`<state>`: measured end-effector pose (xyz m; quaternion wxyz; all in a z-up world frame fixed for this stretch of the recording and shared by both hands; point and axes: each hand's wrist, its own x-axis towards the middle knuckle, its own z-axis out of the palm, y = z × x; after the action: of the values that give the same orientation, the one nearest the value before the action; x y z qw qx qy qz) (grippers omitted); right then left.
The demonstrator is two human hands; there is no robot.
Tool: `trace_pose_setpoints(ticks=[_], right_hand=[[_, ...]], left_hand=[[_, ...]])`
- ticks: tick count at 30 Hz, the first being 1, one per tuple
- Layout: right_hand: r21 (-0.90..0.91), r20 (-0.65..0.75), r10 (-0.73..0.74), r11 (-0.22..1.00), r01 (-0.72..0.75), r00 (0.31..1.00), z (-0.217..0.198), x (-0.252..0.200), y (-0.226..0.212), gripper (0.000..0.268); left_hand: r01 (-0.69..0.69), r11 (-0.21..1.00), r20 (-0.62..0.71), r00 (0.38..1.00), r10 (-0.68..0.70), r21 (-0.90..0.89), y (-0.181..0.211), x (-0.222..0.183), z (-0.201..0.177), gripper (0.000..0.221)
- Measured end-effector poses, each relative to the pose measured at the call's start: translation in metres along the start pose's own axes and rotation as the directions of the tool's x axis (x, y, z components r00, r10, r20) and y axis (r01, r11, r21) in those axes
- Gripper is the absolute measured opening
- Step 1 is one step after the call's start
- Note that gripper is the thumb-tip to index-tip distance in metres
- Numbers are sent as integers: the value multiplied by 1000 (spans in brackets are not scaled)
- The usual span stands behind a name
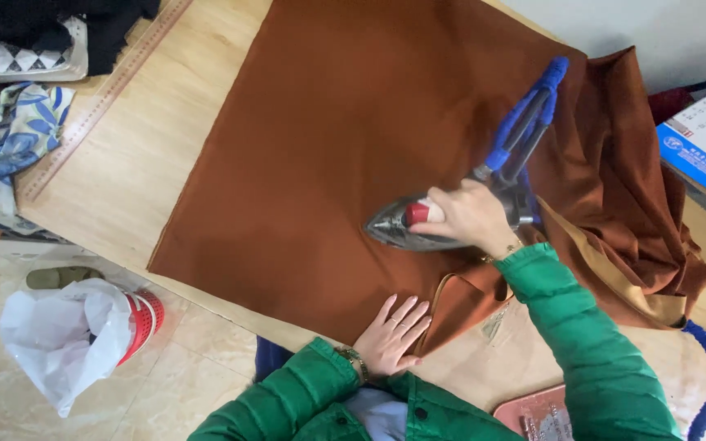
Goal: A person irons a large piece of brown fabric on a wooden workbench using a steam iron.
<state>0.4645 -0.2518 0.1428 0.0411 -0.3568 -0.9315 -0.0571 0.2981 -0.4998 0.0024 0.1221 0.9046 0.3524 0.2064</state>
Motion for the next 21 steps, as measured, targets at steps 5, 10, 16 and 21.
trace_pose_setpoints(ticks=[5,10,16,21], right_hand=[[-101,-22,211,972,-212,977,16,37,26,59],[14,0,292,956,-292,957,14,94,73,70],[76,108,534,836,-543,838,15,125,64,72],[89,109,423,897,-432,900,-5,103,11,69]], left_hand=[[108,993,-67,992,-111,-46,2,-2,-10,78],[376,917,-250,908,-335,135,-13,-16,-8,88],[464,882,-93,885,-456,87,1,-36,-33,74],[405,868,-81,913,-399,288,3,-57,-27,89]])
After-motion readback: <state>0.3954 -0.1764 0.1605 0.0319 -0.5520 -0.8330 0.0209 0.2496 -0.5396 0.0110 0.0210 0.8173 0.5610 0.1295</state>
